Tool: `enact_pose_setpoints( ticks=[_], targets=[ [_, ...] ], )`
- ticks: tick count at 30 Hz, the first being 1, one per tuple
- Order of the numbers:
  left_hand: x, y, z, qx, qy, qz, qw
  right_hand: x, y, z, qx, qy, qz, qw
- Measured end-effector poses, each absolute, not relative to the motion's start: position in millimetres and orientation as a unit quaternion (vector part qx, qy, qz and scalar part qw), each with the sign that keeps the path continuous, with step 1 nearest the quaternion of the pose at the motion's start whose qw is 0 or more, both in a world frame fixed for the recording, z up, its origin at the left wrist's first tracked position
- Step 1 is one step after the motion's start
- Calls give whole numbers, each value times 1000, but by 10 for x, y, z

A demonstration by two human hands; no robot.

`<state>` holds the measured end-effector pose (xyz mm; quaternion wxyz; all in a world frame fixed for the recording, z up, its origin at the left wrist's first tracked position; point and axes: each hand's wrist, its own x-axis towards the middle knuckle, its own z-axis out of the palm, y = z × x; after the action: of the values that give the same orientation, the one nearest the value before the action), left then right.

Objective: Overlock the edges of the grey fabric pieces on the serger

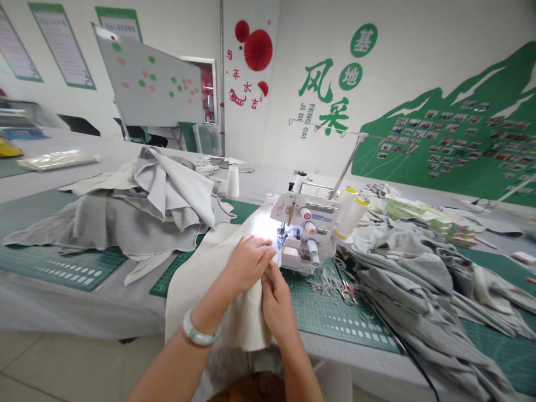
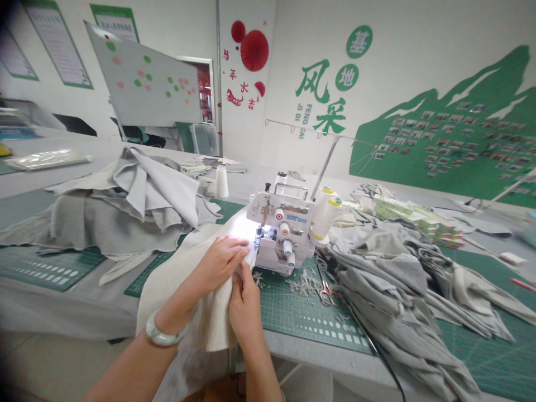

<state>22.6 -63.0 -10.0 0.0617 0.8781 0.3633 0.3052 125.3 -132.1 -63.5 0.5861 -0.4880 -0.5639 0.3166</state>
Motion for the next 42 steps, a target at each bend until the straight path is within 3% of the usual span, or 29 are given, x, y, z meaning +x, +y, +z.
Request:
enact_pose_setpoints(
  ticks=[13,19,32,42],
  targets=[
    [119,-406,-257,867,343,345,105,1313,-1451,-642,-530,-575,277,558],
    [115,-469,-116,867,334,350,115,1266,-1433,-654,-527,-583,280,551],
    [69,-411,-255,863,309,335,219,1274,-1420,-658,-520,-596,283,543],
    [119,-654,-103,872,312,350,137,1264,-1388,-691,-529,-589,276,544]
  ],
)
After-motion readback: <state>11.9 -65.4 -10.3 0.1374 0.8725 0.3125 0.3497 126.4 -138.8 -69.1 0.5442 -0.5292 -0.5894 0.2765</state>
